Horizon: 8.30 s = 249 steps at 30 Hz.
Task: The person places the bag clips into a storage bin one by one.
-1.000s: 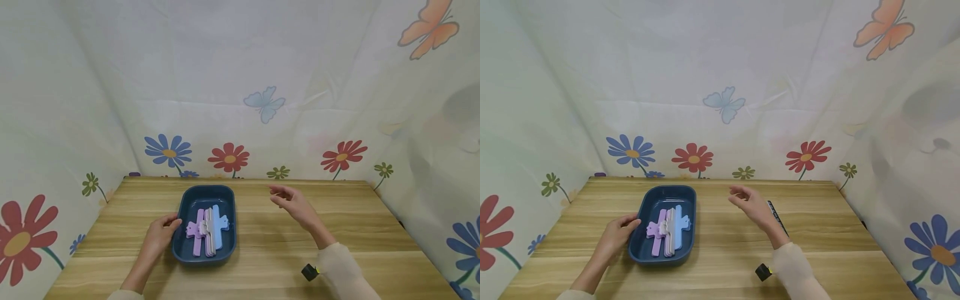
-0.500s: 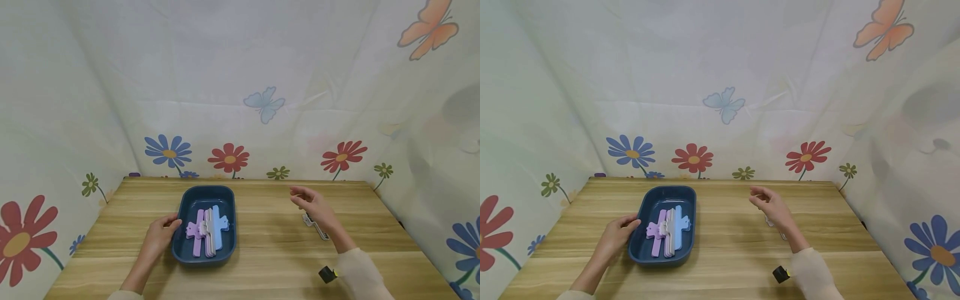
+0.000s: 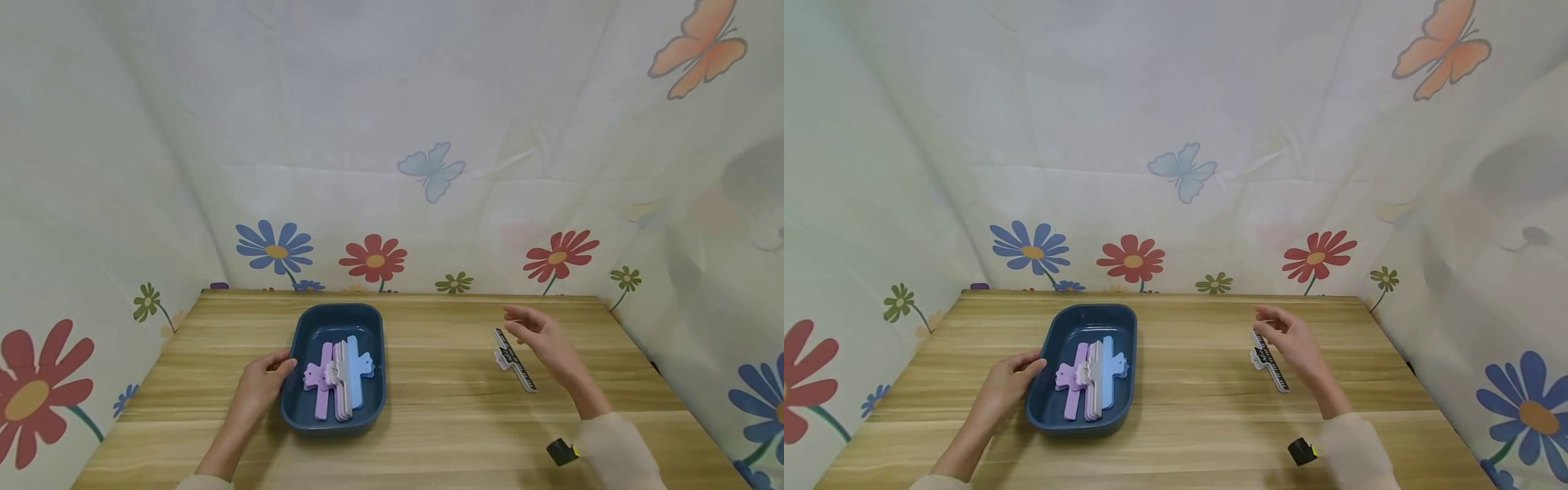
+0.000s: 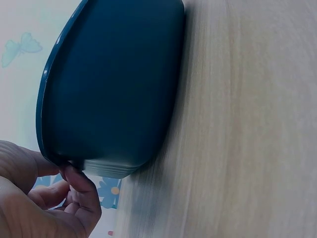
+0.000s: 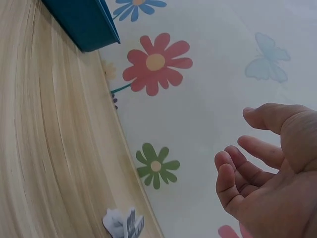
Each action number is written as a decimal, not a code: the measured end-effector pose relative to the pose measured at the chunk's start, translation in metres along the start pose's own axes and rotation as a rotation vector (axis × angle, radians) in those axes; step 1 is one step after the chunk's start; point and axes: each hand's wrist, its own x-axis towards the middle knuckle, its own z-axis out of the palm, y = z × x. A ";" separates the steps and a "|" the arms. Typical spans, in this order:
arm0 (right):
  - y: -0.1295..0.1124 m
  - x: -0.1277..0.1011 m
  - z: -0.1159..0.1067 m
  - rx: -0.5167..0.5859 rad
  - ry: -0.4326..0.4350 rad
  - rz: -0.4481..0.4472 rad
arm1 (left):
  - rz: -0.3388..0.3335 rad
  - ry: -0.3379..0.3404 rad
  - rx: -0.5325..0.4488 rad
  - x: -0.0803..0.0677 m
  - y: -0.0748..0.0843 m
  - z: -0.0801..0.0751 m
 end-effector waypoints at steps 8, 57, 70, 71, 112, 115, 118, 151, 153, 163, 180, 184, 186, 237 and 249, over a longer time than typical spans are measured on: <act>0.008 -0.008 -0.017 -0.066 0.038 0.025 | 0.009 -0.002 0.001 0.000 -0.001 0.000; 0.023 -0.008 -0.025 -0.243 -0.013 0.019 | 0.011 0.012 0.012 0.001 -0.001 0.000; 0.046 -0.002 -0.012 -0.218 -0.058 0.007 | 0.006 0.015 0.006 0.000 -0.001 0.001; 0.048 -0.002 -0.012 -0.219 -0.063 0.010 | 0.006 0.014 0.006 0.000 -0.001 0.001; 0.085 0.008 0.014 -0.560 -0.121 -0.122 | 0.038 0.041 -0.004 -0.001 0.000 0.000; 0.083 0.008 0.016 -0.596 -0.123 -0.096 | 0.033 0.040 -0.005 -0.001 -0.001 0.000; 0.081 0.008 0.017 -0.613 -0.117 -0.085 | 0.026 0.041 -0.003 -0.001 -0.001 0.000; 0.091 0.003 0.010 -0.331 -0.073 -0.073 | 0.025 0.031 -0.017 -0.001 0.001 0.001; 0.090 0.002 0.009 -0.298 -0.054 -0.071 | 0.023 0.030 -0.016 -0.001 0.001 0.001; 0.077 -0.004 0.001 -0.116 0.003 0.037 | 0.019 0.030 -0.022 -0.002 0.000 0.000; 0.045 -0.003 -0.012 -0.080 0.054 0.052 | 0.020 0.028 -0.025 -0.001 0.000 0.000; 0.037 -0.003 -0.017 -0.079 0.060 0.048 | 0.018 0.024 -0.028 -0.001 0.000 0.000; 0.032 -0.003 -0.020 -0.079 0.061 0.039 | 0.015 0.022 -0.026 -0.001 0.000 0.000; -0.054 0.004 -0.057 -0.063 0.158 -0.103 | 0.012 0.021 -0.006 -0.002 0.004 0.000; -0.054 0.002 -0.052 -0.087 0.144 -0.070 | -0.001 0.004 -0.021 -0.002 0.004 0.000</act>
